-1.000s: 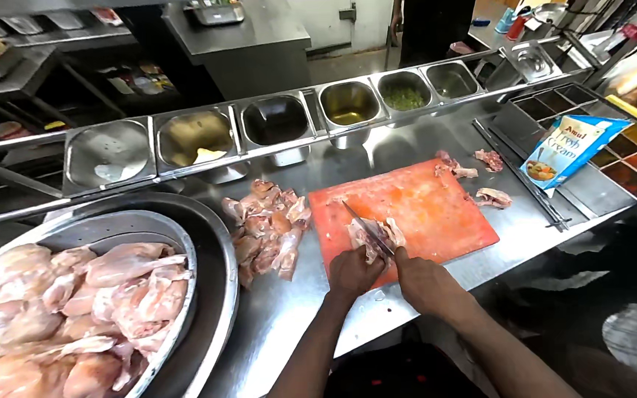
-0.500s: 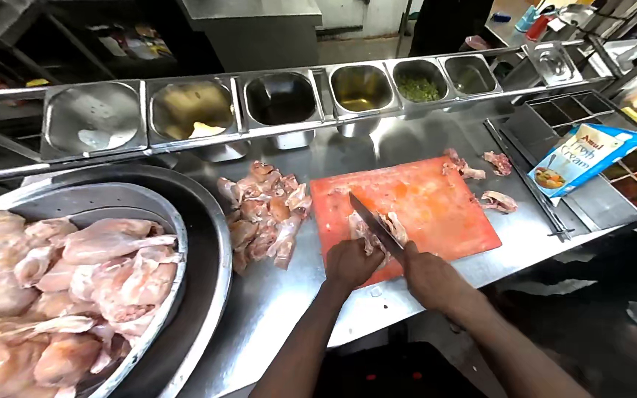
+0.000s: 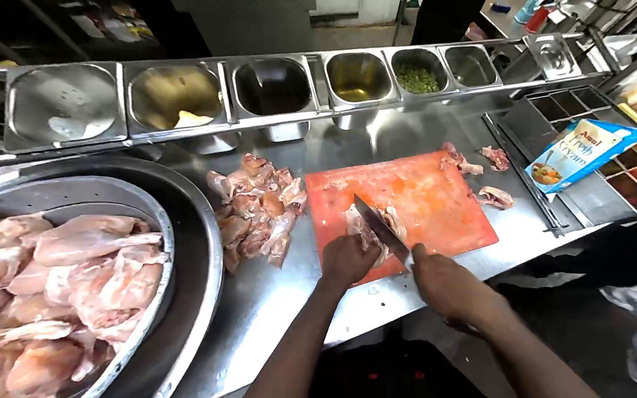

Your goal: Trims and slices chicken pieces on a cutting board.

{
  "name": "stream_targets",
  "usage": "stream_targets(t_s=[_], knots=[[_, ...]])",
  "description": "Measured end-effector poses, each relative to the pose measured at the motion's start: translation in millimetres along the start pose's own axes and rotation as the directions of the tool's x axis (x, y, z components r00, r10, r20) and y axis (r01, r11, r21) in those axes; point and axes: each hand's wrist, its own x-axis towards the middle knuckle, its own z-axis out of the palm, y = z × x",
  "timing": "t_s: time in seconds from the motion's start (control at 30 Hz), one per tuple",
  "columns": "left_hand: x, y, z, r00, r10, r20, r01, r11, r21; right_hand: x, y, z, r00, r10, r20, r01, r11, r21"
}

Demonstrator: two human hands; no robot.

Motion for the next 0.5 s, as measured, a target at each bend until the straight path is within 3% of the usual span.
stream_targets(t_s=[0.1, 0.17, 0.23, 0.4, 0.5], knots=[[-2, -4, 1, 1.000, 0.013, -0.010, -0.013, 1.000, -0.007, 53, -16, 19, 0.989, -0.020, -0.149, 0.035, 0.995, 0.094], [-2, -4, 4, 0.999, 0.030, -0.032, -0.030, 0.999, 0.023, 51, -16, 26, 0.980, -0.019, -0.199, 0.040, 0.994, 0.104], [-3, -2, 5, 0.999, 0.020, -0.040, -0.019, 1.000, 0.025, 34, -14, 23, 0.982, -0.034, -0.186, 0.047, 0.997, 0.066], [-6, -1, 8, 0.998, -0.011, -0.061, 0.010, 1.000, -0.018, -22, 7, -4, 1.000, -0.003, 0.019, 0.004, 0.998, -0.063], [-4, 0, 3, 1.000, -0.015, 0.009, 0.015, 1.000, 0.021, 32, -12, 16, 0.996, -0.025, -0.089, 0.033, 0.996, 0.086]])
